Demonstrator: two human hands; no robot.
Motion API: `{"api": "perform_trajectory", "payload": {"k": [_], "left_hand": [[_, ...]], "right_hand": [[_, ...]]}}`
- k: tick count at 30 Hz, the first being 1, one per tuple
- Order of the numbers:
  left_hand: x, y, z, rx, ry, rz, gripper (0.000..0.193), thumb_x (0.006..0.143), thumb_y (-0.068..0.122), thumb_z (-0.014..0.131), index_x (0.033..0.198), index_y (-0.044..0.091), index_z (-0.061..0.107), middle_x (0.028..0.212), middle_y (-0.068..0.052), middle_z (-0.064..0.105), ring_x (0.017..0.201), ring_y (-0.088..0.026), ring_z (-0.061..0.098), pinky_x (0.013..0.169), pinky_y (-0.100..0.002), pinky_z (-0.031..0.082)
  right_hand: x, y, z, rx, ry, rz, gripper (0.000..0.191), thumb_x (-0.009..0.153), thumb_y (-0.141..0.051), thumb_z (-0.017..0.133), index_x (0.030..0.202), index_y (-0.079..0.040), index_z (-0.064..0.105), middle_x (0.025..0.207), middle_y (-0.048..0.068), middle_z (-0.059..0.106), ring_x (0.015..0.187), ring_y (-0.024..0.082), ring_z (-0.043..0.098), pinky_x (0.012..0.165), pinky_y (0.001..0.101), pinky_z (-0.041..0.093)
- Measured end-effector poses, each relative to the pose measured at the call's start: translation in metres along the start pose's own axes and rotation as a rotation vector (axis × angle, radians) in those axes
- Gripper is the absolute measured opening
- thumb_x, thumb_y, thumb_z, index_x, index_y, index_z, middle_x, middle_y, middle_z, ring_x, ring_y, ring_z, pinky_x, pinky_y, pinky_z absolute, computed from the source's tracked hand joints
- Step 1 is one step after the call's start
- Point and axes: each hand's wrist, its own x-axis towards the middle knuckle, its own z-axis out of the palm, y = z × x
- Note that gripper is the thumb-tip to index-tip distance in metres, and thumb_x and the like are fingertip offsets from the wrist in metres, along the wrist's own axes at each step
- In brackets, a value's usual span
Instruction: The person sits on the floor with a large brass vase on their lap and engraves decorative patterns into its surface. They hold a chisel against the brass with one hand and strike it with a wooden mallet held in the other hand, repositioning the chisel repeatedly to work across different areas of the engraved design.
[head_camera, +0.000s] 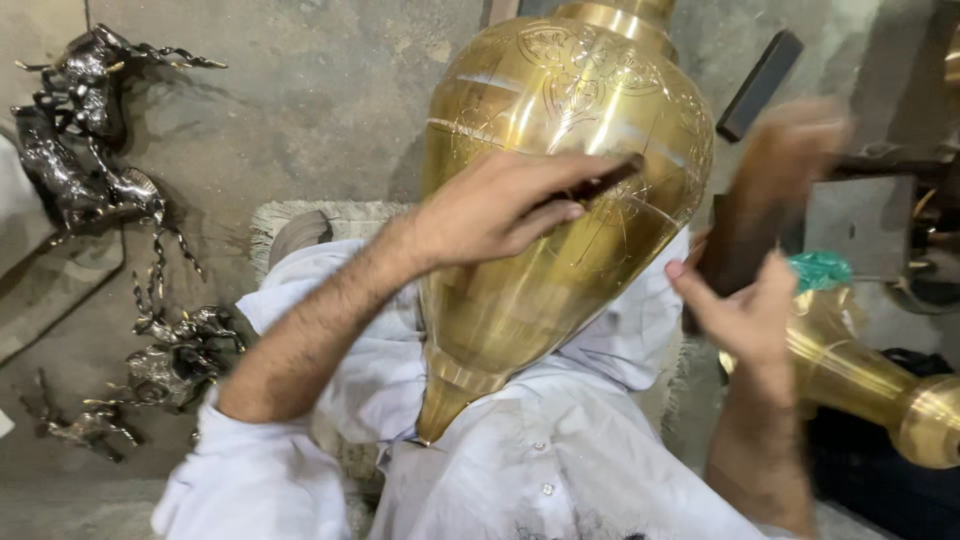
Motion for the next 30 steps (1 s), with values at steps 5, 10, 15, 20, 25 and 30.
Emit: {"api": "perform_trajectory", "payload": {"k": [5,10,15,20,25,30], "left_hand": [[0.044,0.002,-0.017,-0.007,-0.359,0.029,0.044,0.101,0.022,0.068,0.144,0.024,0.057,0.110,-0.003,0.077,0.088,-0.024,0.077,0.081,-0.043,0.062],[0.058,-0.002,-0.023,-0.022,-0.416,0.112,0.041,0.099,0.024,0.070,0.139,0.020,0.059,0.115,-0.003,0.077,0.096,-0.028,0.075,0.082,-0.045,0.059],[0.060,-0.005,-0.026,-0.019,-0.497,0.094,0.039,0.100,0.026,0.068,0.138,0.021,0.061,0.110,-0.004,0.077,0.094,-0.028,0.075,0.082,-0.046,0.059],[0.063,-0.001,-0.023,0.027,-0.491,0.127,0.040,0.097,0.026,0.069,0.136,0.021,0.061,0.106,-0.003,0.078,0.090,-0.029,0.075,0.077,-0.047,0.058],[0.069,0.010,-0.030,0.005,-0.556,0.054,0.040,0.098,0.024,0.069,0.137,0.025,0.061,0.098,-0.004,0.077,0.084,-0.028,0.074,0.074,-0.046,0.058],[0.072,0.018,-0.033,0.012,-0.628,0.053,0.041,0.094,0.019,0.071,0.134,0.027,0.065,0.096,-0.005,0.077,0.083,-0.029,0.074,0.071,-0.046,0.056]], "right_hand": [[-0.024,0.067,-0.003,-0.327,0.097,0.038,0.037,0.083,-0.007,0.090,0.106,0.002,0.063,0.089,0.009,0.072,0.082,0.015,0.068,0.076,0.0295,0.055],[-0.017,0.048,-0.025,0.173,0.197,0.012,0.026,0.098,-0.010,0.090,0.107,0.000,0.068,0.090,0.008,0.070,0.080,0.010,0.066,0.076,0.0240,0.055],[-0.006,0.016,-0.034,-0.305,0.235,-0.280,0.036,0.093,-0.008,0.089,0.116,0.001,0.063,0.106,0.012,0.074,0.092,0.015,0.072,0.080,0.0304,0.060],[0.001,0.009,-0.023,-0.258,0.203,-0.227,0.031,0.089,-0.008,0.091,0.106,-0.001,0.066,0.103,0.013,0.072,0.087,0.015,0.068,0.073,0.0279,0.057],[-0.005,0.008,-0.014,0.134,0.328,0.016,0.029,0.094,-0.012,0.088,0.113,-0.010,0.066,0.101,0.005,0.067,0.090,0.012,0.066,0.080,0.0256,0.056],[-0.012,0.009,-0.016,-0.240,0.348,-0.253,0.039,0.088,-0.005,0.085,0.116,-0.002,0.060,0.098,0.006,0.069,0.090,0.018,0.068,0.084,0.0340,0.056]]}}
